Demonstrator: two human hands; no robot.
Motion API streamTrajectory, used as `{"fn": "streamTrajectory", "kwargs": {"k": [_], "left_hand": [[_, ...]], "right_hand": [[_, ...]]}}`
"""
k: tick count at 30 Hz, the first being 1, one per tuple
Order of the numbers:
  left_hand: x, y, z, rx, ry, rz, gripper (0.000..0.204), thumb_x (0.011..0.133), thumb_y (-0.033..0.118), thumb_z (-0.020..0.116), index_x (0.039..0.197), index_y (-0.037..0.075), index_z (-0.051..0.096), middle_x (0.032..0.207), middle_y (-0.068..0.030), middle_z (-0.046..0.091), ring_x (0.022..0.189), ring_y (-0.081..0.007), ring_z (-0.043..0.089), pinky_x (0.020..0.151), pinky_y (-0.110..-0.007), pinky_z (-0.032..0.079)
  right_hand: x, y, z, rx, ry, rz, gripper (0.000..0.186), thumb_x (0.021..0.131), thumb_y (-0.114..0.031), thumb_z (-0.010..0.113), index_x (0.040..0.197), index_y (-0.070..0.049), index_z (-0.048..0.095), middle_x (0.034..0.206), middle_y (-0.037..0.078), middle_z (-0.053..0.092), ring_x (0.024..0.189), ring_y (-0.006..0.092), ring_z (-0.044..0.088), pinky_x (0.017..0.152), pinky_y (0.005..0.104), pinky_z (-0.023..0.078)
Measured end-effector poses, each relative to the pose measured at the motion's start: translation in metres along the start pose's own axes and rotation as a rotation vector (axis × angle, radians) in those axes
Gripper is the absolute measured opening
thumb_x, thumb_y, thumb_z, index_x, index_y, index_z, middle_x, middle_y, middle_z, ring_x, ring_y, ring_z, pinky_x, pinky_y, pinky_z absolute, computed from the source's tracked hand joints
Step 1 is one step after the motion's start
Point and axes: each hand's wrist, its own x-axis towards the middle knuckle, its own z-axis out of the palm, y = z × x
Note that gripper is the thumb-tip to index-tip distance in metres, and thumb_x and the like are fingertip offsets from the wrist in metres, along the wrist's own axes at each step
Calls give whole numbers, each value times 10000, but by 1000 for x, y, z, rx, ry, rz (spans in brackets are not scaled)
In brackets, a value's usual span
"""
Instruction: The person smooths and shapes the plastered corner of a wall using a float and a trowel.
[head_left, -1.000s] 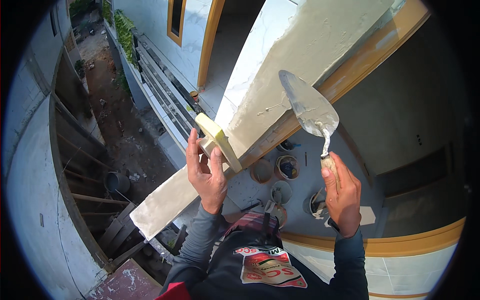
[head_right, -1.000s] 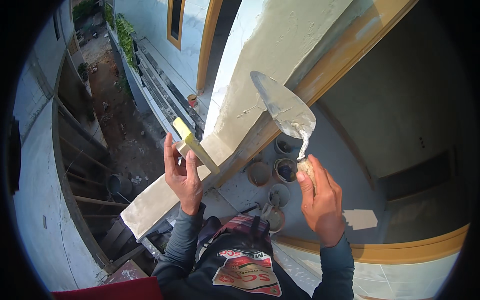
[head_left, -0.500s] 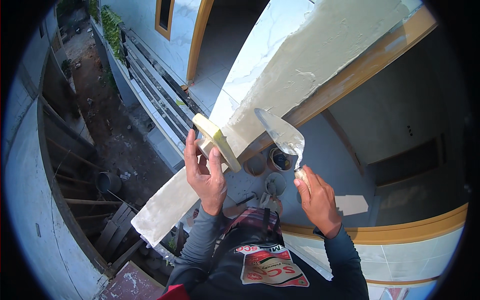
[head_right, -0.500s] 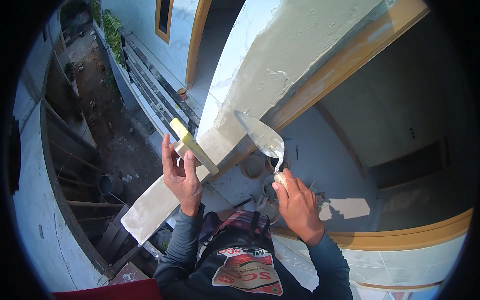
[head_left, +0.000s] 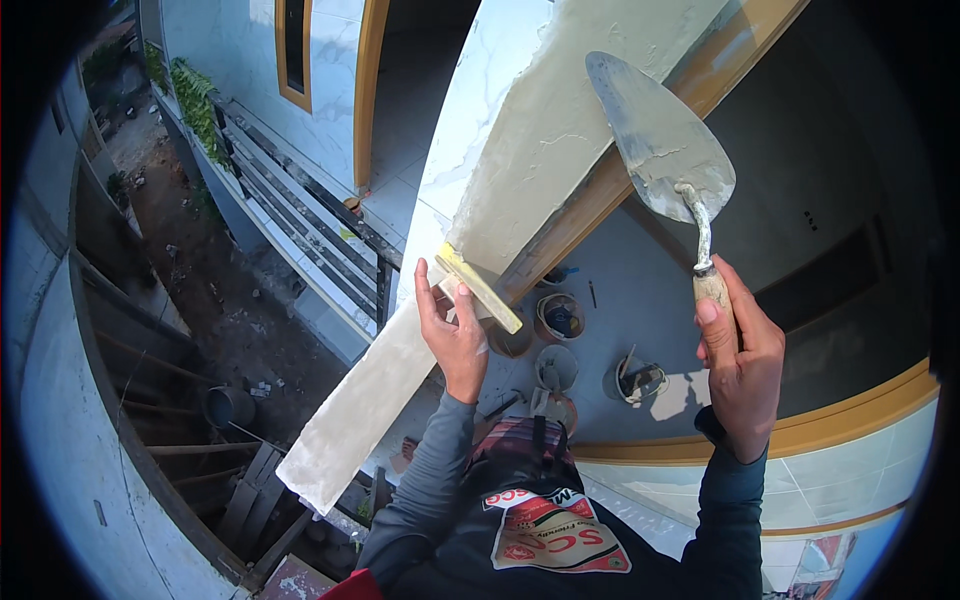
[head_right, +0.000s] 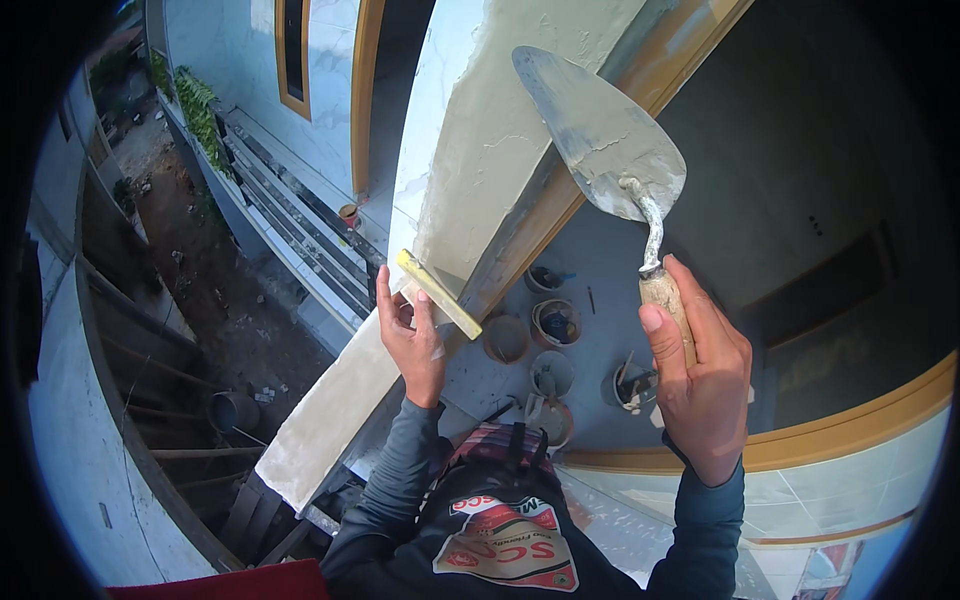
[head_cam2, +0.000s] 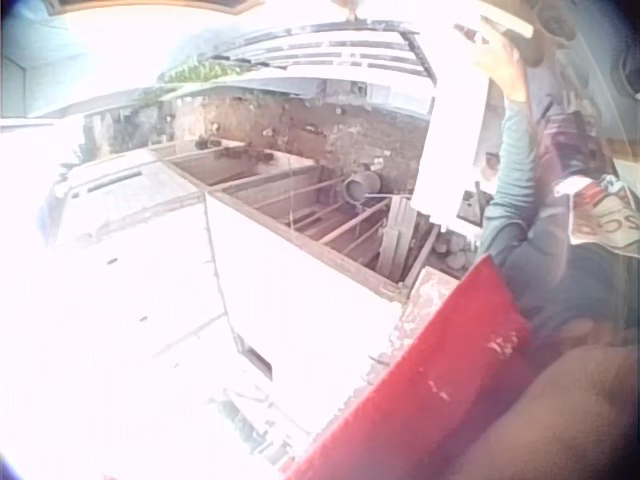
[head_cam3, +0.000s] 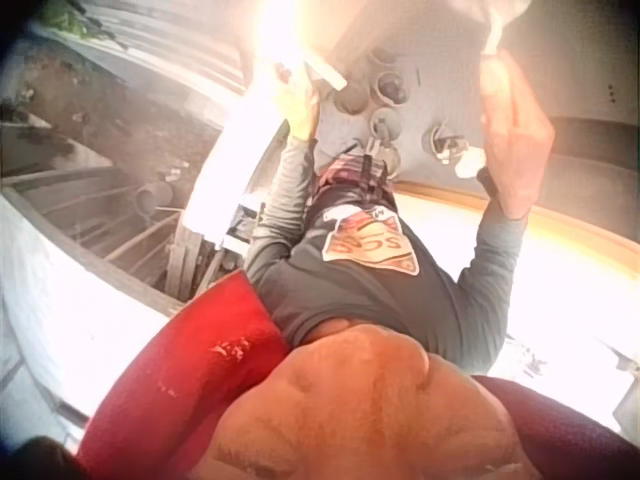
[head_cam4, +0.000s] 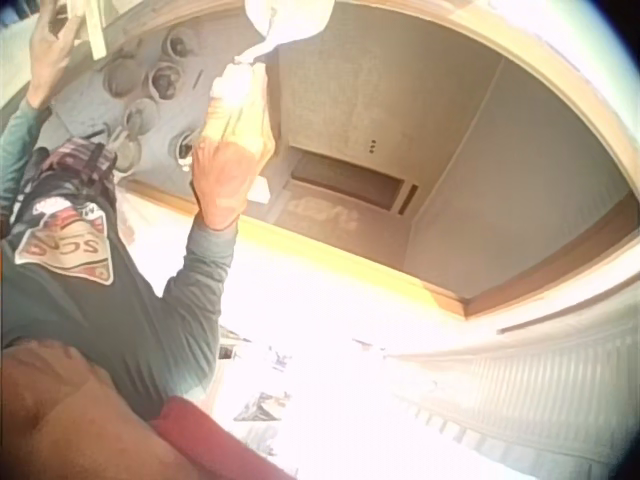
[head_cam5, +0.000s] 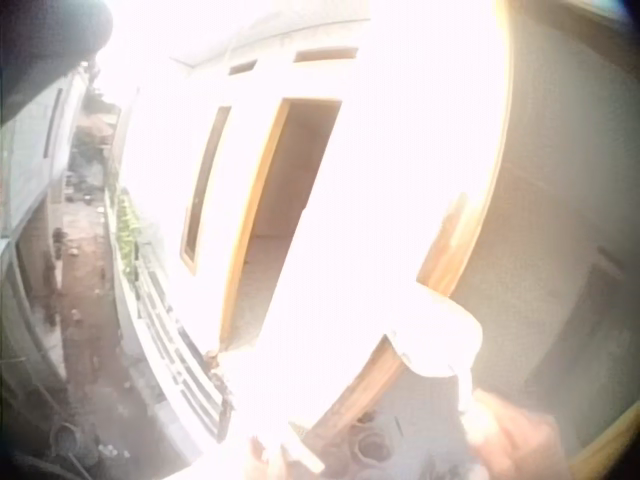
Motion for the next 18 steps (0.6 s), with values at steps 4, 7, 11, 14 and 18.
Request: {"fn": "streamTrajectory", "kwargs": {"k": [4, 7, 11, 14, 18], "left_hand": [[-1, -13, 6, -14, -7, -63, 633, 980, 68, 568, 1534, 16, 266, 969, -89, 572, 888, -139, 585, 812, -288, 477], [-5, -19, 2, -32, 14, -36, 629, 978, 62, 571, 1527, 19, 266, 974, -84, 540, 887, -135, 567, 810, -281, 469], [2, -27, 3, -25, 32, -18, 604, 978, 56, 572, 1506, 18, 282, 984, -79, 525, 860, -120, 536, 782, -274, 455], [7, -23, 8, -9, 27, 31, 590, 984, 46, 567, 1499, 28, 280, 982, -73, 548, 848, -104, 536, 762, -254, 447], [11, -24, 16, -29, 34, 56, 566, 985, 45, 574, 1479, 36, 297, 968, -67, 564, 838, -95, 541, 735, -234, 444]], "right_hand": [[-17, 11, 2, 175, 7, 92, 435, 1008, -272, 602, 1341, 8, 603, 781, 42, 616, 590, 52, 507, 520, 208, 414], [-27, 15, -2, 318, 42, 196, 450, 998, -245, 611, 1327, 61, 584, 787, 55, 617, 614, 70, 530, 557, 234, 440], [-27, 25, -14, 324, 71, 183, 468, 1005, -287, 599, 1363, 14, 580, 784, 50, 619, 593, 66, 531, 533, 207, 420], [-20, 29, -16, 262, 55, 135, 473, 1002, -276, 606, 1361, 29, 573, 784, 53, 613, 598, 70, 527, 538, 218, 423], [-17, 34, -18, 328, 111, 121, 467, 994, -268, 621, 1335, 48, 581, 798, 62, 618, 606, 81, 537, 552, 240, 442]]}}
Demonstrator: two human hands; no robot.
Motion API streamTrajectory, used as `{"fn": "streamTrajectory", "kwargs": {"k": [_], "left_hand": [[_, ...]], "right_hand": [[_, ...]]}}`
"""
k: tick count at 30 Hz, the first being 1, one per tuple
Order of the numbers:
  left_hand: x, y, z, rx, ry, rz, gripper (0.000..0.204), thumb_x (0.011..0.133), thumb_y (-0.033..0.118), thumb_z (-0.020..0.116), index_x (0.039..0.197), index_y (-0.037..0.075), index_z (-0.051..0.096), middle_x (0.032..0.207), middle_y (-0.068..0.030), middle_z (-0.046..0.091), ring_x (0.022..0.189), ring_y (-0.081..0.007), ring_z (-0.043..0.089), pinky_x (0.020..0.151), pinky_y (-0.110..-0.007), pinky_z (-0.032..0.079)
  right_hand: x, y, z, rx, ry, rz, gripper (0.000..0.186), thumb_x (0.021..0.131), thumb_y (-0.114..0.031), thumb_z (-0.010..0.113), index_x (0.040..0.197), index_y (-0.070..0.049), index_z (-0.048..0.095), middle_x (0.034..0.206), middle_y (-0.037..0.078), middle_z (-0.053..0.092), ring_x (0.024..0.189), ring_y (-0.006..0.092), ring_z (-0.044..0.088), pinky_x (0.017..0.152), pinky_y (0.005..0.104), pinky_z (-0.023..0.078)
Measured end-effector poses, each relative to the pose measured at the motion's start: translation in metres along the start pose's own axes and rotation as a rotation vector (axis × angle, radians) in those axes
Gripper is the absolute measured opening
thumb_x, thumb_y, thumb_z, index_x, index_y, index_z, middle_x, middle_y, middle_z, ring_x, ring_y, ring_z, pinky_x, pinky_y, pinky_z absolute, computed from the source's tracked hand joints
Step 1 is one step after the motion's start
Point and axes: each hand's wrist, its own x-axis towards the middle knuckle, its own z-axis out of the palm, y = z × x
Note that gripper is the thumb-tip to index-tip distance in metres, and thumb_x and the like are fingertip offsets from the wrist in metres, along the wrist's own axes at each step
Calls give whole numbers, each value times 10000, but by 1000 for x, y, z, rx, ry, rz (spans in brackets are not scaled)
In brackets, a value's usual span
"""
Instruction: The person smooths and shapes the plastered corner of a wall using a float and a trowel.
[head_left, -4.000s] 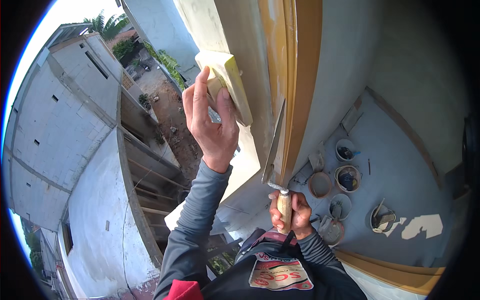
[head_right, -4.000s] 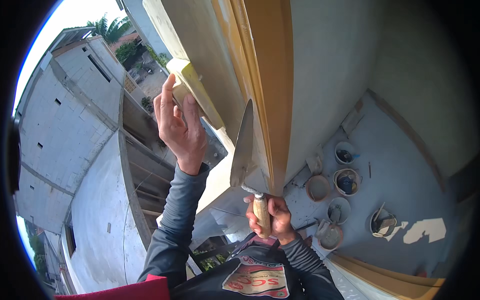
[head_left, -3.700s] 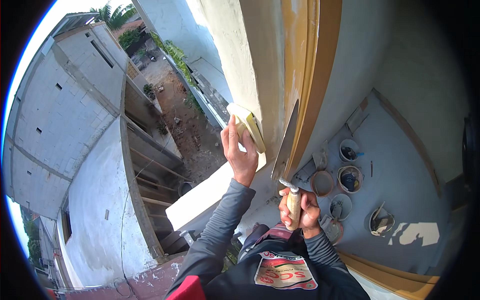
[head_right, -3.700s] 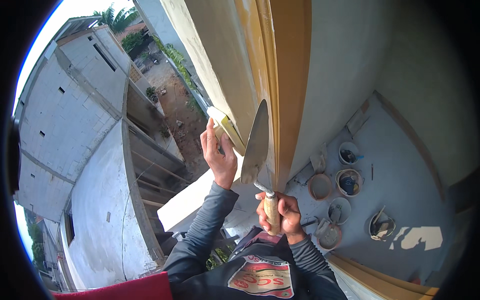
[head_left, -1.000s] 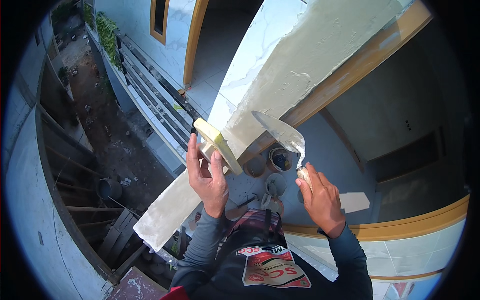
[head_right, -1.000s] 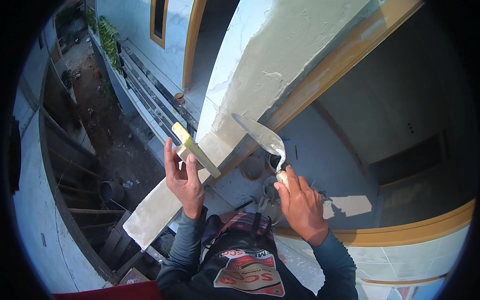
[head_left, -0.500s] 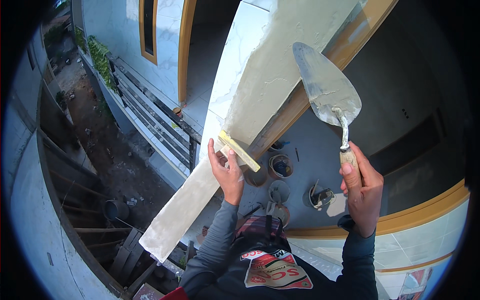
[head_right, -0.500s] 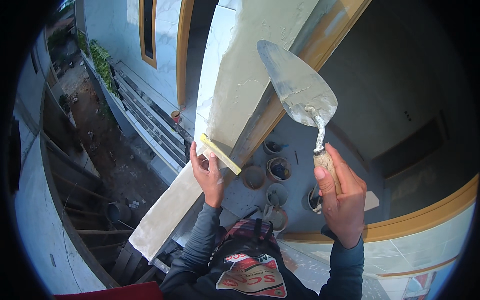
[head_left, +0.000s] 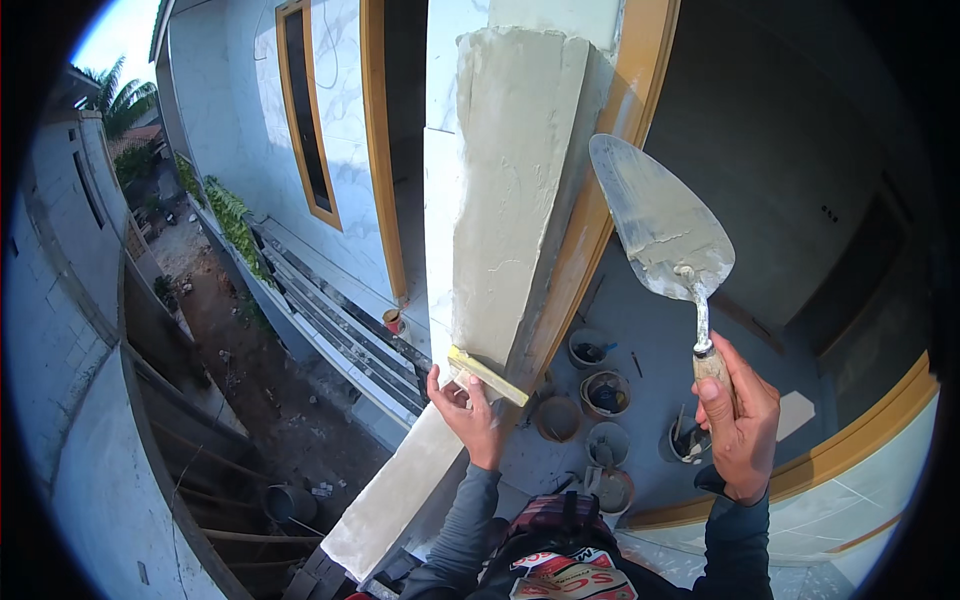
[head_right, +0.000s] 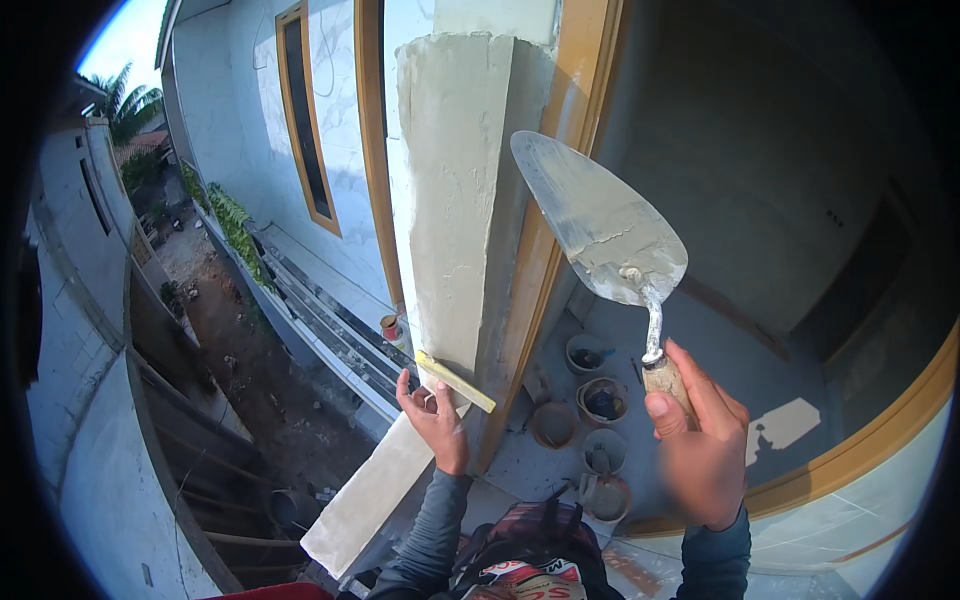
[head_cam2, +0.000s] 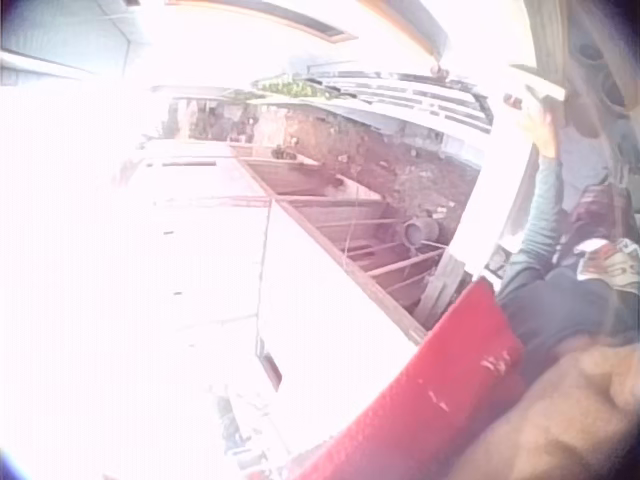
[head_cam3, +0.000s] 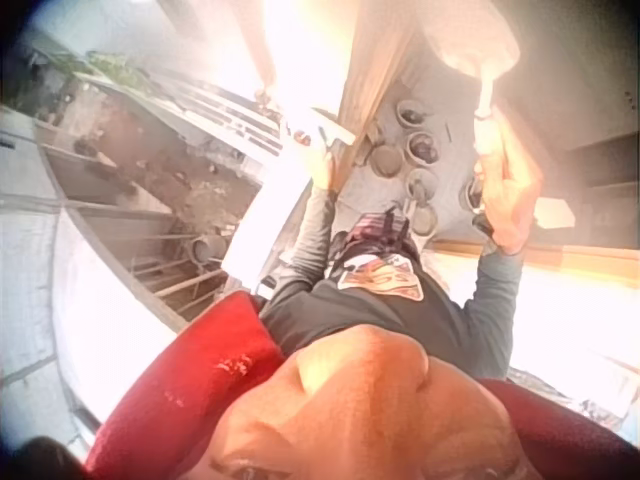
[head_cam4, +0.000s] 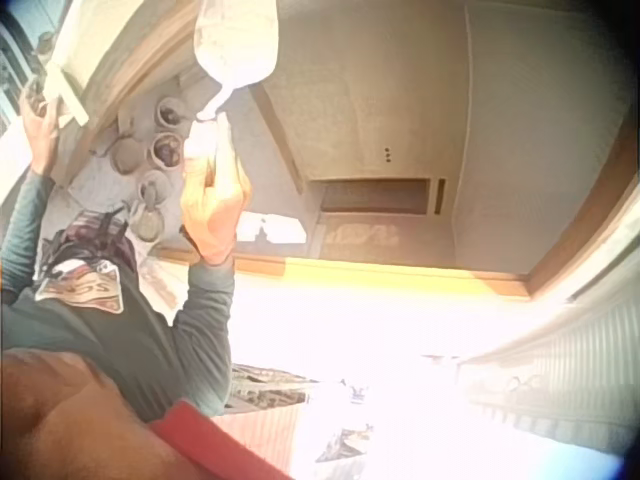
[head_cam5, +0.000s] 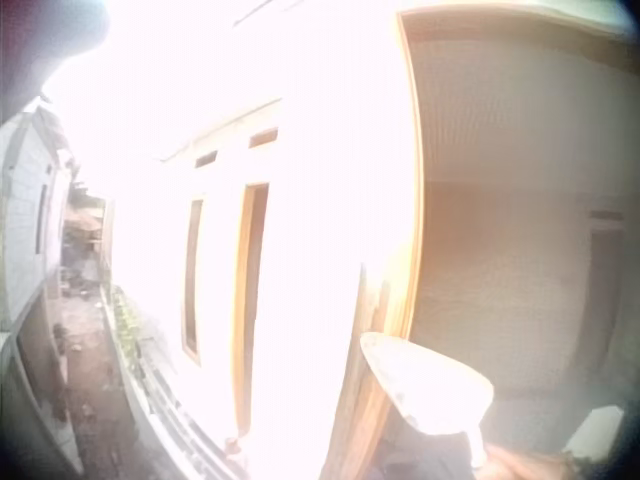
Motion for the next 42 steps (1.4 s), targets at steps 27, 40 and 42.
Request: {"fn": "streamTrajectory", "kwargs": {"k": [27, 40, 42], "left_hand": [[77, 175, 29, -372, -38, 204, 451, 998, 112, 597, 1362, 75, 334, 1167, -139, 629, 1058, -192, 640, 824, -284, 542], [47, 109, -2, -346, -45, 0, 448, 982, 63, 583, 1354, 84, 335, 1161, -143, 632, 909, -117, 614, 692, -212, 466], [44, 107, -1, -336, -40, -11, 444, 979, 55, 576, 1352, 82, 337, 1165, -139, 629, 912, -122, 615, 702, -219, 469]], "right_hand": [[104, -93, -22, -312, -77, -298, 358, 1039, -283, 542, 1148, 47, 634, 696, 139, 621, 530, 174, 558, 537, 310, 455], [72, -87, -21, -563, -207, -319, 337, 1043, -274, 518, 1133, 37, 609, 736, 196, 592, 633, 328, 567, 630, 396, 457], [85, -109, -30, -561, -128, -209, 342, 1045, -285, 517, 1124, 30, 624, 699, 156, 561, 592, 264, 562, 599, 374, 452]]}}
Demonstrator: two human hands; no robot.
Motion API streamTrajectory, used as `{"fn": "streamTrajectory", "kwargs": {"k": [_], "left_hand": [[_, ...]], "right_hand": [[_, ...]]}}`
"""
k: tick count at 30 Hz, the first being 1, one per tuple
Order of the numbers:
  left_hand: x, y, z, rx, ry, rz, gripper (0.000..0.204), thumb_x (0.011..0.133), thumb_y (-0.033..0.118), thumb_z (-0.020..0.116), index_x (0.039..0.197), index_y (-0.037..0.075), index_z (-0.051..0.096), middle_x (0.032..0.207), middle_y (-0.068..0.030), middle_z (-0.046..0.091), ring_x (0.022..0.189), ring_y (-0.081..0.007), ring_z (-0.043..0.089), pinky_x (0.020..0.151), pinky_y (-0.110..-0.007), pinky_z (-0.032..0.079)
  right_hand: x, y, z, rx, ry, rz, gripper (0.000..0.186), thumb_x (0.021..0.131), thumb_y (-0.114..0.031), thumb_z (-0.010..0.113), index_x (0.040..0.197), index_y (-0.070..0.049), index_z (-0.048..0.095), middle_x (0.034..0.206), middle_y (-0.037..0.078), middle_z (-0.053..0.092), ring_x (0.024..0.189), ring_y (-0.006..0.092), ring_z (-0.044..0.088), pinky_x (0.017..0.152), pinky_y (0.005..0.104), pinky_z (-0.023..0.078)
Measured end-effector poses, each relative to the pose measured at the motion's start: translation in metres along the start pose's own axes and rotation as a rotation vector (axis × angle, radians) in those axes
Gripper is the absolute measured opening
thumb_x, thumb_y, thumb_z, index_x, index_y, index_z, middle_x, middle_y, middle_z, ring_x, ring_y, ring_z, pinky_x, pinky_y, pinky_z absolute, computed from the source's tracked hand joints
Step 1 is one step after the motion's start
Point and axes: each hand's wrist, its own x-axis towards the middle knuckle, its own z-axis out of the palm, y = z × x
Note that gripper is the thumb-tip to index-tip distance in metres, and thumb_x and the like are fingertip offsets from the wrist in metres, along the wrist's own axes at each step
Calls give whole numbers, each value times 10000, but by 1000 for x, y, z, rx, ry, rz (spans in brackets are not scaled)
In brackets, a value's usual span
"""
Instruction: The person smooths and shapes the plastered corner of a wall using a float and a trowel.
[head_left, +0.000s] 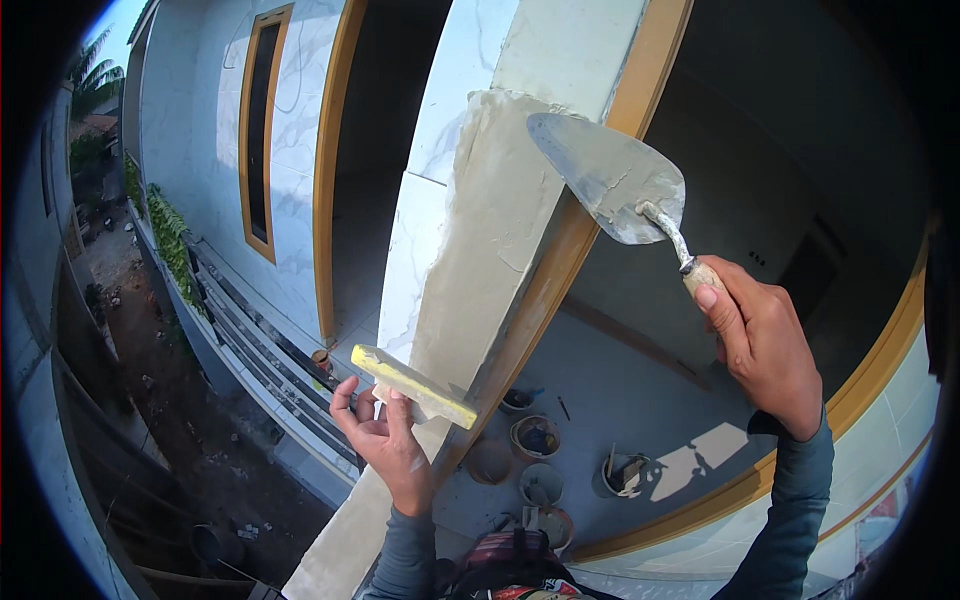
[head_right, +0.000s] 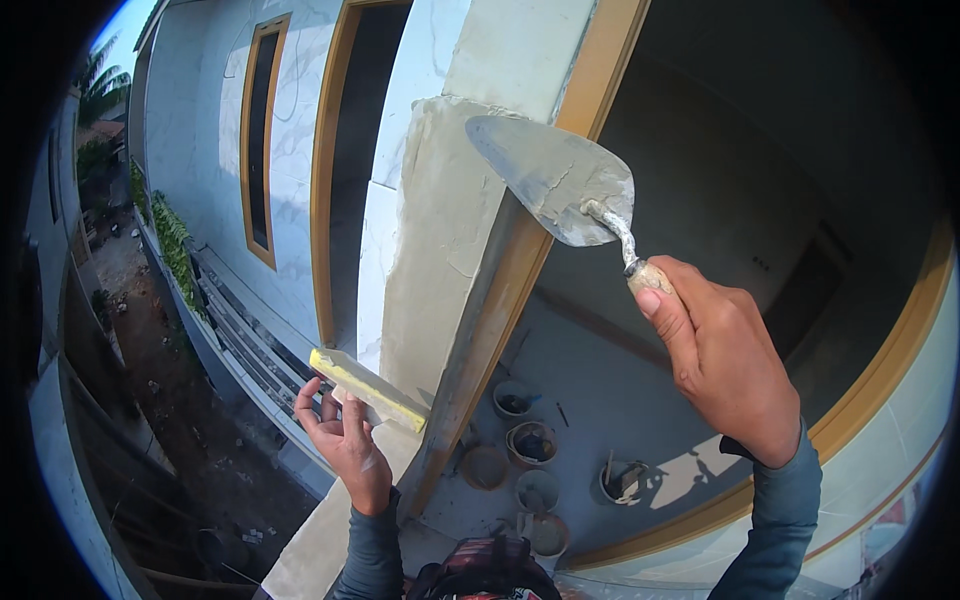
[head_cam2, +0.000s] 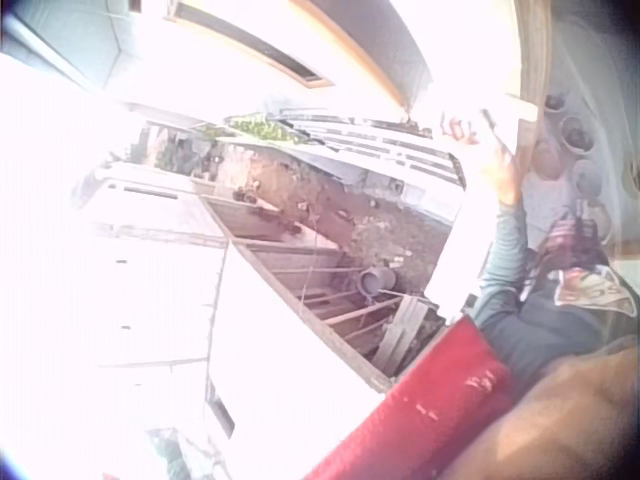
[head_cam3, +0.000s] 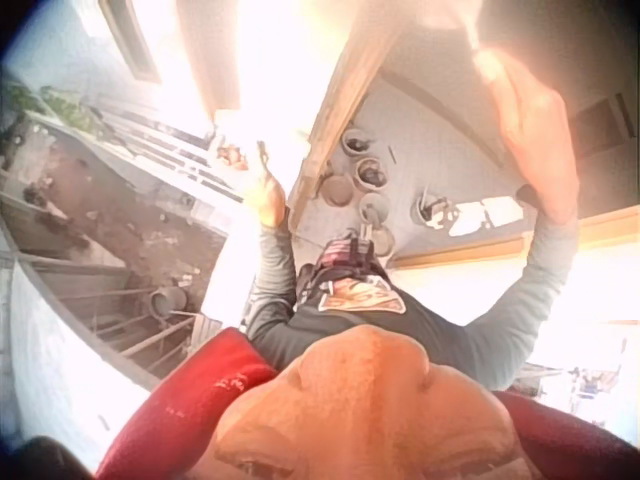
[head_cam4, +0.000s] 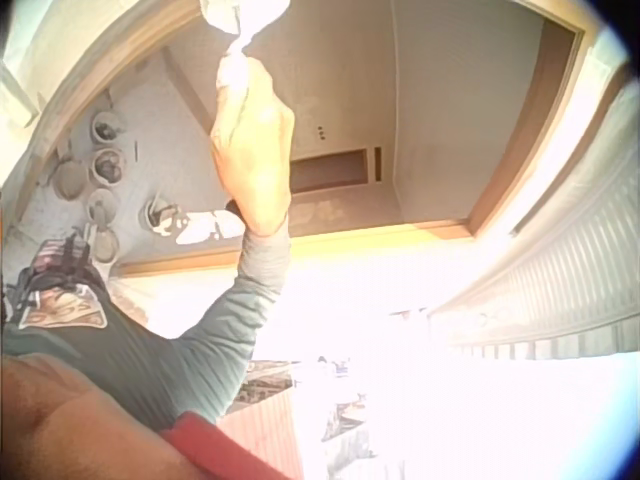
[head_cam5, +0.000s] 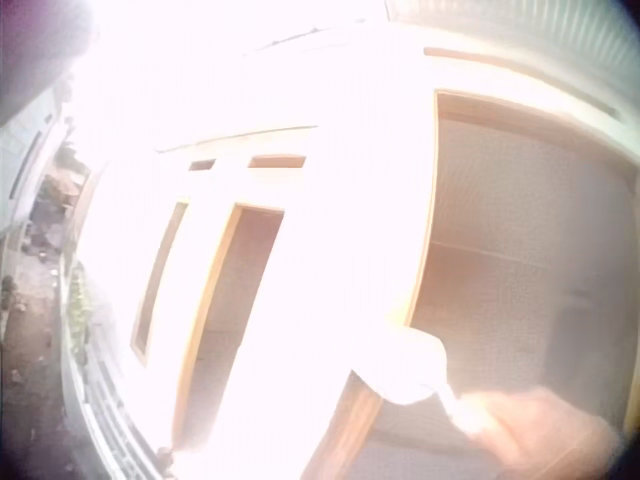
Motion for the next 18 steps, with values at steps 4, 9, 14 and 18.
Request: {"fn": "streamTrajectory", "kwargs": {"k": [4, 9, 14, 18], "left_hand": [[-8, -2, -5, -20, 3, 13, 445, 977, 53, 577, 1353, 80, 340, 1166, -136, 628, 911, -121, 613, 709, -223, 472], [-15, -1, -13, -9, 9, -18, 504, 962, 26, 610, 1374, 55, 322, 1148, -145, 566, 973, -155, 615, 822, -264, 503], [-22, -10, -14, 10, 2, -18, 479, 967, 40, 600, 1365, 68, 335, 1144, -131, 600, 955, -135, 607, 784, -247, 480], [-26, -10, -10, 4, 0, -29, 466, 973, 59, 596, 1364, 78, 344, 1142, -121, 626, 947, -125, 604, 779, -244, 467]], "right_hand": [[0, -7, -12, 143, -11, 162, 387, 1066, -334, 469, 1166, 3, 634, 642, 34, 528, 500, 83, 502, 497, 258, 423], [-23, 12, 30, 98, -277, 75, 330, 1065, -270, 463, 1204, 5, 581, 691, 145, 568, 581, 270, 570, 590, 399, 449], [-38, 22, 45, 17, -305, -96, 299, 1039, -235, 512, 1175, 27, 561, 852, 246, 625, 719, 445, 583, 676, 481, 466], [-10, 4, 16, -104, -4, -118, 319, 1038, -235, 524, 1185, 40, 593, 822, 217, 622, 665, 358, 597, 641, 414, 479]]}}
